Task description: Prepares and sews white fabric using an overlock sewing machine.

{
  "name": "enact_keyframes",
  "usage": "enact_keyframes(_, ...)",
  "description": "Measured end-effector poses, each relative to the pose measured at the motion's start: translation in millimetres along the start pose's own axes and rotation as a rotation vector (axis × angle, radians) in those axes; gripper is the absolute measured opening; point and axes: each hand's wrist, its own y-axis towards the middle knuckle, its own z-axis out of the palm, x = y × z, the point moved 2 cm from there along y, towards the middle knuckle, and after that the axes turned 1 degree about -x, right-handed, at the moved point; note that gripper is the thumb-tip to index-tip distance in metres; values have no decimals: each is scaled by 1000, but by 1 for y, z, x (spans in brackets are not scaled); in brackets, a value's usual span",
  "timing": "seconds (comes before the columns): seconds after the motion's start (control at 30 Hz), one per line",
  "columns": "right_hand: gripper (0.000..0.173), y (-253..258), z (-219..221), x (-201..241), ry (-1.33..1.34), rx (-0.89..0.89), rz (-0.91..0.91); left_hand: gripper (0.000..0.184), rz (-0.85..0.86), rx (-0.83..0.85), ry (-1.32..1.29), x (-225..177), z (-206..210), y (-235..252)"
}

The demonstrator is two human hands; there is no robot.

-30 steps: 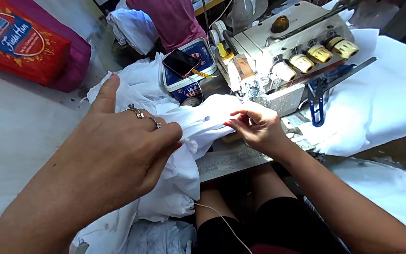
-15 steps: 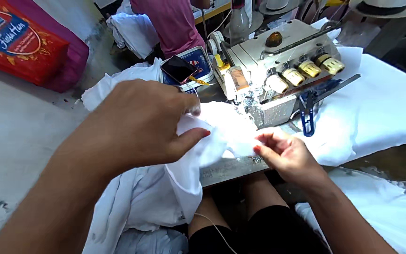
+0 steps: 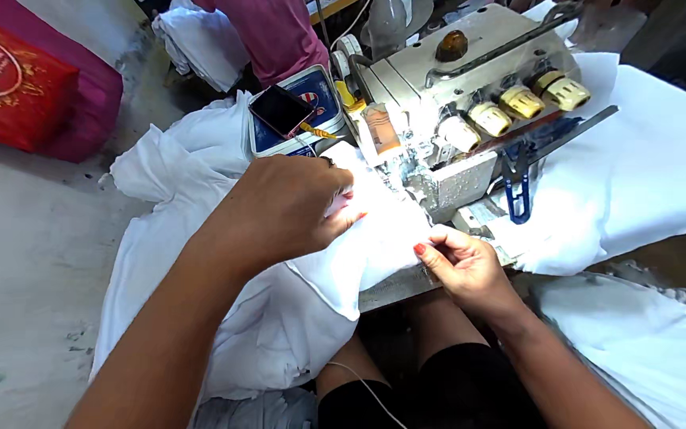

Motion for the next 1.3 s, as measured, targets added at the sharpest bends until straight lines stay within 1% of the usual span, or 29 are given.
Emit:
enact_keyframes(0.13, 9, 10, 3, -1, 29, 6, 14, 30, -38, 40, -42, 2, 13, 9)
enact_keyframes(0.23, 8, 17, 6, -4, 39, 0, -14, 29, -56, 88, -73, 5, 23, 16)
enact_keyframes(0.37, 9, 25, 8, -6, 48, 8, 26, 30, -34, 73, -166, 7, 37, 23)
enact_keyframes(0.43, 9, 28, 9, -7, 65, 20, 38, 27, -17, 65, -204, 10, 42, 25)
enact_keyframes(0.53, 7, 25, 7, -4, 63, 36, 51, 27, -10, 99, -230, 8, 39, 26)
enact_keyframes(0.6, 10, 16, 5, 3, 17, 28, 24, 30, 7, 118, -200, -4, 32, 24)
enact_keyframes(0.73, 14, -1, 3, 2, 1, -10, -49, 33, 87, 67, -136, -21, 36, 20)
enact_keyframes(0.87, 11, 3, 5, -4, 8, -16, -57, 35, 90, 16, -121, -19, 51, 22)
enact_keyframes(0.97, 8, 11, 6, -7, 31, -6, -53, 41, 93, -19, -105, -15, 58, 25)
enact_keyframes(1.03, 7, 15, 7, -8, 40, 3, -55, 46, 127, -38, -111, -9, 62, 28)
enact_keyframes(1.07, 6, 17, 7, -9, 41, 5, -55, 48, 127, 1, -138, -3, 64, 28)
enact_keyframes(1.13, 7, 20, 9, -10, 57, 2, -46, 54, 66, 88, -159, 18, 70, 23)
enact_keyframes(1.2, 7, 21, 9, -13, 83, -5, -53, 57, -44, 176, -127, 49, 76, 8)
enact_keyframes(1.27, 7, 20, 10, -16, 64, -23, -103, 51, -155, 265, -107, 78, 72, -19)
enact_keyframes(1.3, 8, 18, 9, -16, 11, -55, -147, 43, -165, 255, -99, 87, 66, -35)
